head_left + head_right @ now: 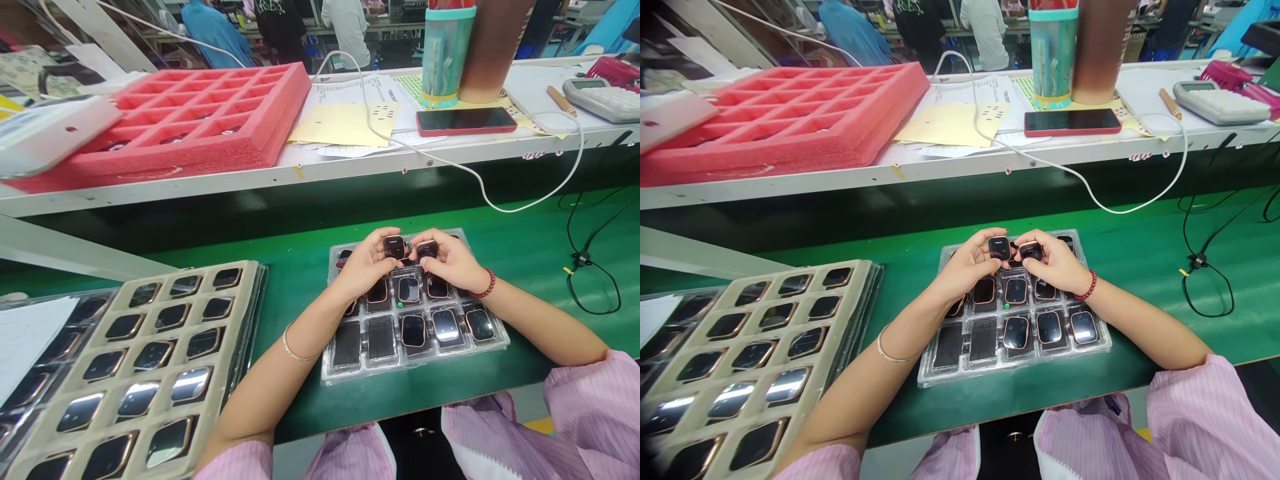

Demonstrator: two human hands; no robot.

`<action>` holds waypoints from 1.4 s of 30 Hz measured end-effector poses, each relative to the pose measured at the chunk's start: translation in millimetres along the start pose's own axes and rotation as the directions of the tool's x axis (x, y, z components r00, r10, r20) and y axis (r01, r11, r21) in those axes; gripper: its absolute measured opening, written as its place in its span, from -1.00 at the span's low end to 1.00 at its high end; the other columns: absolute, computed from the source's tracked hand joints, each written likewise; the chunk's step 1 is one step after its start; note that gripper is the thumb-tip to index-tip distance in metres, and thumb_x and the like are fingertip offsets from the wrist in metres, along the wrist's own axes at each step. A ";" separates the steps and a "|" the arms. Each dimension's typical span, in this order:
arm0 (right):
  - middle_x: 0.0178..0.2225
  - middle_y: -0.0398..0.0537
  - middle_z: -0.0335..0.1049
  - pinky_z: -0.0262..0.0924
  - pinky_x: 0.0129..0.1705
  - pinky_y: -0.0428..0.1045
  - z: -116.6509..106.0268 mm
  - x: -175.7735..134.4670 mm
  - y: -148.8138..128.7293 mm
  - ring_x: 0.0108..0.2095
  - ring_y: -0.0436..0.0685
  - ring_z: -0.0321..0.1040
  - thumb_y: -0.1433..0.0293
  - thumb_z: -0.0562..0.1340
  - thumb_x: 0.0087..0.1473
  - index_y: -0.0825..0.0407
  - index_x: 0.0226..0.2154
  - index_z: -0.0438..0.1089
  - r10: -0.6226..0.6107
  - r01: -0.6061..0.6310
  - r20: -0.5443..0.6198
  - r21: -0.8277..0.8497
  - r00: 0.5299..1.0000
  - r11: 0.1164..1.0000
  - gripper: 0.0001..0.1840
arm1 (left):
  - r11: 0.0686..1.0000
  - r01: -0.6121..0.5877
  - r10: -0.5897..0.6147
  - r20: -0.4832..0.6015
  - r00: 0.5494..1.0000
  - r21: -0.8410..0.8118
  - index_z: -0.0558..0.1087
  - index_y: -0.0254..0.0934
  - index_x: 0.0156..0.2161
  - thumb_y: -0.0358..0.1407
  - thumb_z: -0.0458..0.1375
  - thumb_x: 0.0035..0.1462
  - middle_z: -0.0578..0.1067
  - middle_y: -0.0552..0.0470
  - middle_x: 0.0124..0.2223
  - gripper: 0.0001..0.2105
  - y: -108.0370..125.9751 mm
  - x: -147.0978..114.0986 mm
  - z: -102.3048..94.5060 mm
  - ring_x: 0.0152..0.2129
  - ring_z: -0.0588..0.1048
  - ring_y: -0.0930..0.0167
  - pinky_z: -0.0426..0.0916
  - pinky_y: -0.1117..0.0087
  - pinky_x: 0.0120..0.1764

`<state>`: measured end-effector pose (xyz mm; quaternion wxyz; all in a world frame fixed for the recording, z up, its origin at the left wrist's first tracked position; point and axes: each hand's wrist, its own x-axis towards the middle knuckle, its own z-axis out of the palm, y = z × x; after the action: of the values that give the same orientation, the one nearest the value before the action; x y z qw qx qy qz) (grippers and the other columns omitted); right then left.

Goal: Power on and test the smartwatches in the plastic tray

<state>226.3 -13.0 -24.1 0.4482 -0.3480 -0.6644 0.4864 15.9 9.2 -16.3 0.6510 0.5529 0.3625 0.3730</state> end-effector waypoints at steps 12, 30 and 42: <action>-0.24 -0.02 0.49 0.37 -0.20 0.04 -0.8 -0.9 -2.4 -0.22 0.13 0.48 0.51 0.24 0.05 0.02 -0.08 0.31 -0.030 0.030 0.014 -0.018 0.999 0.999 -0.66 | 0.995 -0.003 0.007 0.039 0.999 -0.098 0.35 -0.24 0.06 -0.45 0.39 -0.10 0.54 0.01 -0.13 -0.43 0.0 0.8 0.2 -0.30 0.55 0.44 0.44 0.37 -0.14; -0.25 -0.04 0.50 0.36 -0.32 -0.02 -1.3 -2.4 -5.0 -0.30 0.09 0.48 0.48 0.23 0.04 0.01 -0.08 0.31 0.011 -0.011 -0.037 -0.015 0.999 1.000 -0.66 | 0.989 0.079 -0.058 0.166 0.984 -0.122 0.32 -0.23 0.07 -0.39 0.35 -0.05 0.56 0.12 -0.36 -0.46 28.2 -15.4 3.1 -0.61 0.50 0.53 0.23 0.59 -0.58; -0.17 0.00 0.56 0.40 -0.37 -0.05 -3.5 -4.7 -6.9 -0.42 0.02 0.43 0.41 0.31 0.13 0.00 -0.03 0.40 0.133 -0.126 -0.073 0.090 0.988 0.988 -0.68 | 0.897 0.358 -0.002 0.809 0.587 -0.258 0.54 -0.32 0.02 -0.25 0.40 -0.09 0.56 -0.04 -0.26 -0.50 79.0 -98.2 33.6 -0.35 0.62 0.32 0.45 0.54 -0.42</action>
<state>231.0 -18.0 -18.3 0.4561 -0.3899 -0.6009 0.5281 -6.2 -84.3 72.0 0.8753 0.4761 0.0090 0.0846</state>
